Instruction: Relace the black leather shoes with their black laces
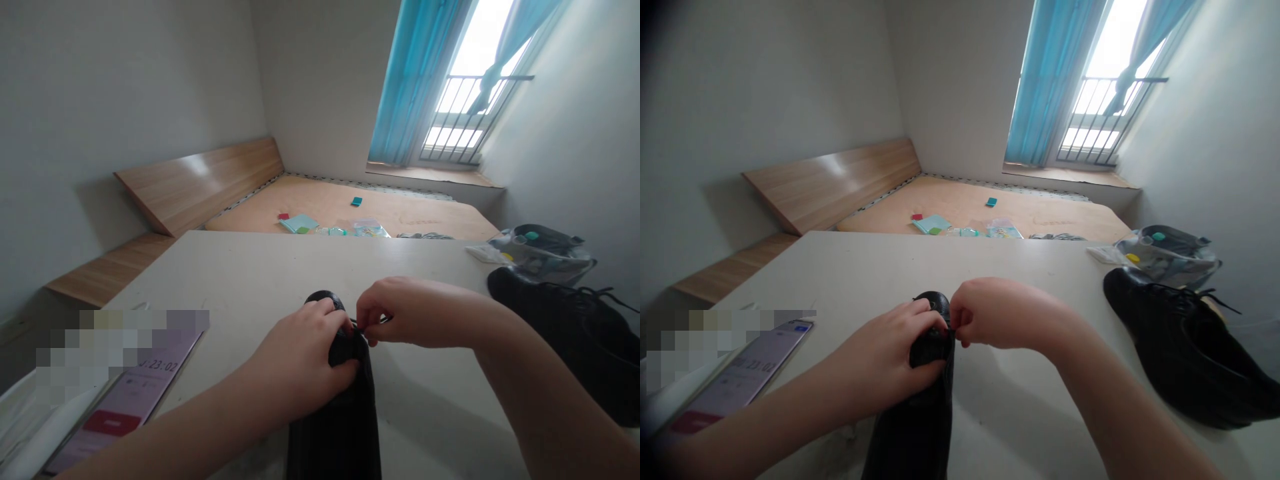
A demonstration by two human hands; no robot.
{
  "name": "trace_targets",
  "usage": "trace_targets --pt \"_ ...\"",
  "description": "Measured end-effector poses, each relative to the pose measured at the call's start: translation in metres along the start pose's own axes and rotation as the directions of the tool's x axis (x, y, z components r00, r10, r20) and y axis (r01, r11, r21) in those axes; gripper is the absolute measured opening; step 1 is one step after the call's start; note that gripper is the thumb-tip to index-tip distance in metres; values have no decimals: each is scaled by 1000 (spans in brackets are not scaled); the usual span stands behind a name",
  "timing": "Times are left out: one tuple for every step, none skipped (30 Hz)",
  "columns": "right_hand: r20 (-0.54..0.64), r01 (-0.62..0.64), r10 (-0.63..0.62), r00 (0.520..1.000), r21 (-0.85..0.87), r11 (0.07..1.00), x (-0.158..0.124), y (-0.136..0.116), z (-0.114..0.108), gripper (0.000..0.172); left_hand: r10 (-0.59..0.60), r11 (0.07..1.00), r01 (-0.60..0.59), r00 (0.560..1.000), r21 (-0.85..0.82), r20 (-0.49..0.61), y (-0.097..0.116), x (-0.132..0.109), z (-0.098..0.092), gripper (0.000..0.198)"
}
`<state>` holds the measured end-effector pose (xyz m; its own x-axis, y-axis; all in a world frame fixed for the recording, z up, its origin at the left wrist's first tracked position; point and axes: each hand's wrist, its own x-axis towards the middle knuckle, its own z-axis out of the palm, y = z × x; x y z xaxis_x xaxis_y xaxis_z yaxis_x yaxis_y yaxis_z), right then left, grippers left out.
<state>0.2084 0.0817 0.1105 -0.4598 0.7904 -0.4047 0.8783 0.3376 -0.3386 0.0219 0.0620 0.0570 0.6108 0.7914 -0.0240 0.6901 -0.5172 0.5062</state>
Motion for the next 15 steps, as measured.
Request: trace_targets --pt "8 -13 13 1000 -10 1000 1 0 0 16 2 1000 -2 1000 0 -2 0 0 0 20" --pt "21 -29 29 999 -18 999 1 0 1 17 3 1000 -3 1000 -1 -5 0 0 1 20" --pt "39 -46 47 998 -24 999 2 0 1 17 2 1000 -2 1000 -2 -10 0 1 1 20" --pt "60 -61 62 996 -28 998 2 1 1 18 2 1000 -2 1000 -5 -12 1 1 1 20" --pt "86 -71 73 994 -28 997 2 2 1 19 4 1000 -5 1000 -8 -14 1 1 1 19" --pt "116 -73 75 990 -22 997 2 2 2 18 10 1000 -10 1000 -11 -15 1 1 2 19" --pt "153 -67 67 986 -7 998 2 3 2 18 16 1000 -16 1000 -14 -15 1 1 2 18" --pt "191 -55 51 980 13 998 3 3 2 18 25 1000 -25 1000 -17 -14 0 2 2 17" --pt "223 -39 30 974 36 999 3 3 3 17 35 999 -35 999 -19 -11 0 2 2 15" --pt "247 -23 8 969 58 998 4 3 3 17 45 999 -46 999 -21 -11 -1 2 3 13" --pt "263 -9 -11 965 78 997 5 3 3 17 54 998 -54 998 -22 -11 -1 2 3 12" --pt "271 3 -28 962 94 996 6 3 3 17 60 998 -61 998 -23 -11 -1 2 3 11" --pt "276 14 -43 960 108 994 8 3 4 16 64 998 -65 998 -24 -12 -1 2 3 10" --pt "282 24 -58 958 123 992 9 3 4 16 64 998 -65 998 -25 -15 -1 2 3 10" --pt "290 34 -73 954 138 990 11 4 5 15 60 998 -61 998 -26 -18 -1 2 3 9"
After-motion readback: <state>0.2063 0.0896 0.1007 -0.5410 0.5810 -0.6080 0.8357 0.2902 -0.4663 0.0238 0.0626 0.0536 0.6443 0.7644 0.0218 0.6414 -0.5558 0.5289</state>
